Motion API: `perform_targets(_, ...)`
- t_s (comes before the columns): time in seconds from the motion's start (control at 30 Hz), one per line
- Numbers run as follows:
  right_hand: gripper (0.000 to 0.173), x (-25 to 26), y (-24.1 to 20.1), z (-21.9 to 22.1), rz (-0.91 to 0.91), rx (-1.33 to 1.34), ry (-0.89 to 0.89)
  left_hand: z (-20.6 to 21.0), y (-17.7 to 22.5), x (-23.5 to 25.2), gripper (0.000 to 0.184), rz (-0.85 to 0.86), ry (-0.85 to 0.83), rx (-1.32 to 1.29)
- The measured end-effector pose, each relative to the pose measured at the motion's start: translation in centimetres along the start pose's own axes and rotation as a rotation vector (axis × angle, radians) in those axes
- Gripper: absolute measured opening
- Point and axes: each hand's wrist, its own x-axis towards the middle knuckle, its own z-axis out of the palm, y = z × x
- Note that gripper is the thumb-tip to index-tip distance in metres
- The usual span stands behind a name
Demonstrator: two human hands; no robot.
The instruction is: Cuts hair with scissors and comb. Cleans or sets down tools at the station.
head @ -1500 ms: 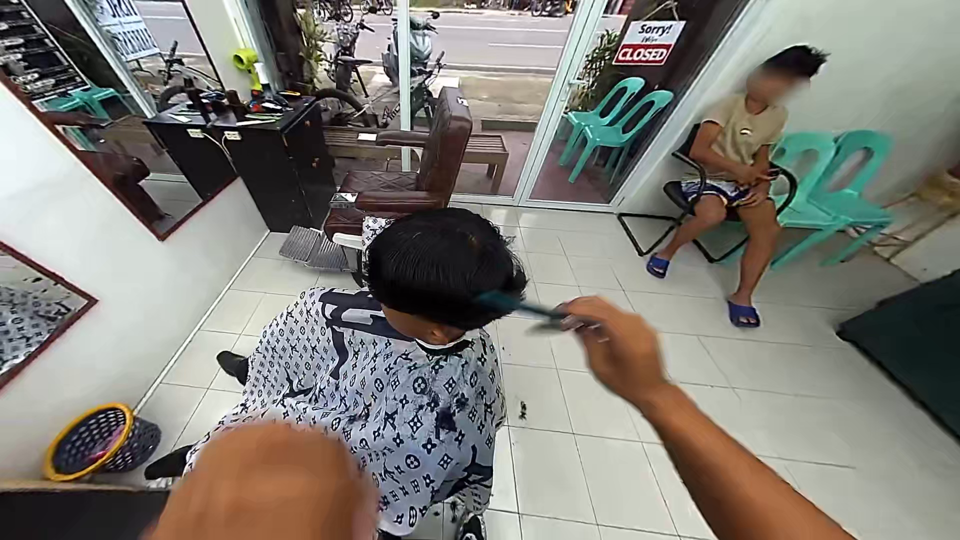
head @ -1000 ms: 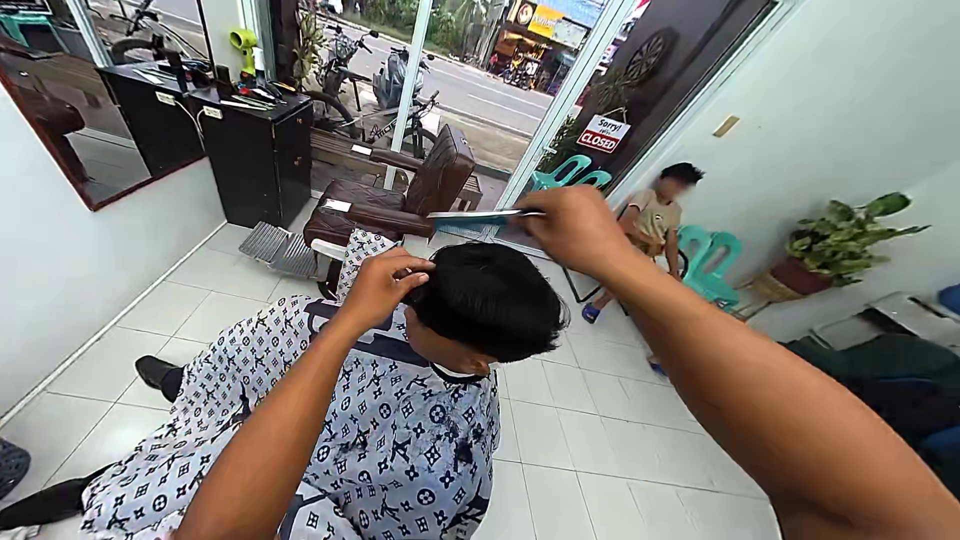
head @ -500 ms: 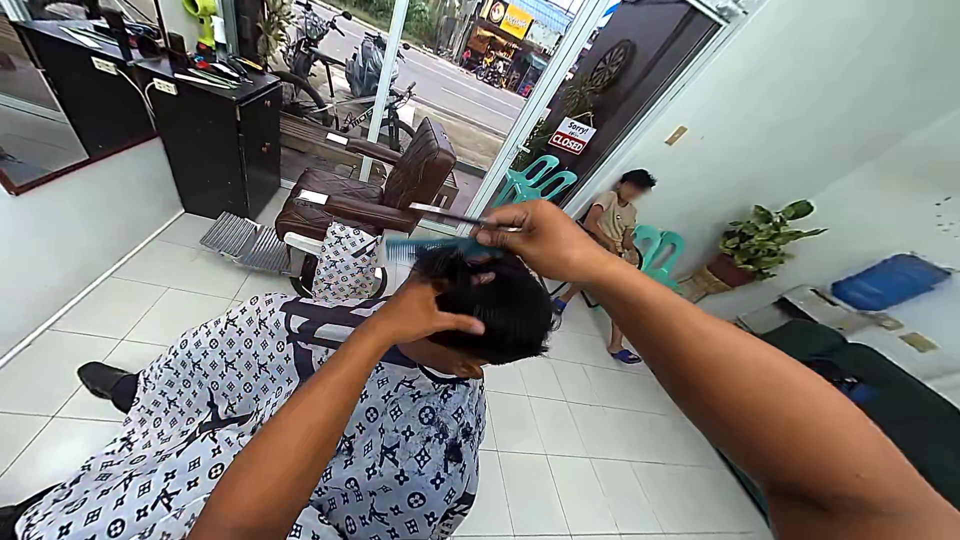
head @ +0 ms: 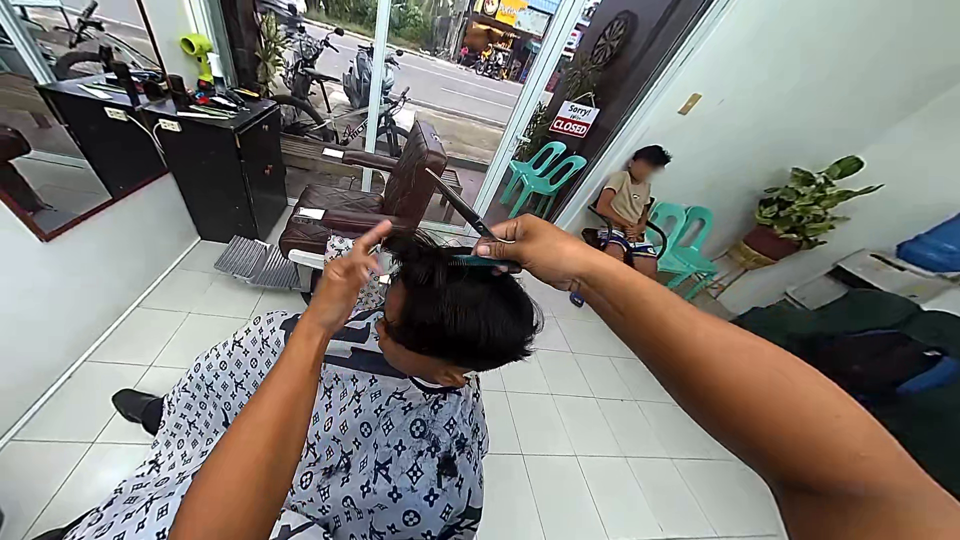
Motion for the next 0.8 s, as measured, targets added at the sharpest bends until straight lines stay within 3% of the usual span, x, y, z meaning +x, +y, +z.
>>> perform_targets(0.1, 0.017, -0.4, -0.5, 0.3, -0.112, 0.012, 0.085, 4.2, 1.8, 0.8, 0.027, -0.087, -0.229, 0.327)
perform_targets(0.17, 0.014, -0.4, -0.2, 0.3, -0.304, -0.037, 0.226, 6.9, 3.1, 2.4, 0.035, 0.023, -0.332, 0.506)
perform_targets(0.27, 0.017, 0.1, 1.0, -0.9, -0.471, -0.338, 0.391, 7.8, 3.8, 3.4, 0.027, 0.295, -0.313, 0.646)
perform_targets(0.33, 0.018, 0.4, 2.0, -1.3, -0.426, -0.44, 0.232, 6.9, 4.0, 3.8, 0.019, 0.324, -0.286, 0.657)
perform_targets(0.43, 0.017, 0.3, 1.9, -1.0, -0.279, -0.292, 0.01, 6.1, 5.2, 6.0, 0.008, -0.005, -0.239, 0.485)
perform_targets(0.53, 0.017, 0.3, 0.9, -1.1, -0.13, -0.053, 0.003, 5.4, 5.2, 7.7, 0.021, -0.236, -0.154, 0.138)
perform_targets(0.63, 0.02, 0.5, 0.5, -1.1, -0.062, 0.073, 0.017, 3.9, 4.5, 6.8, 0.053, -0.177, 0.087, -0.152)
perform_targets(0.7, 0.019, 0.5, 0.2, -1.1, -0.047, 0.1, 0.036, 2.1, 2.9, 4.5, 0.06, -0.085, 0.262, -0.216)
perform_targets(0.8, 0.019, 0.7, -0.2, -1.1, -0.033, 0.114, 0.054, 1.4, 0.7, 0.9, 0.037, -0.004, 0.047, 0.065)
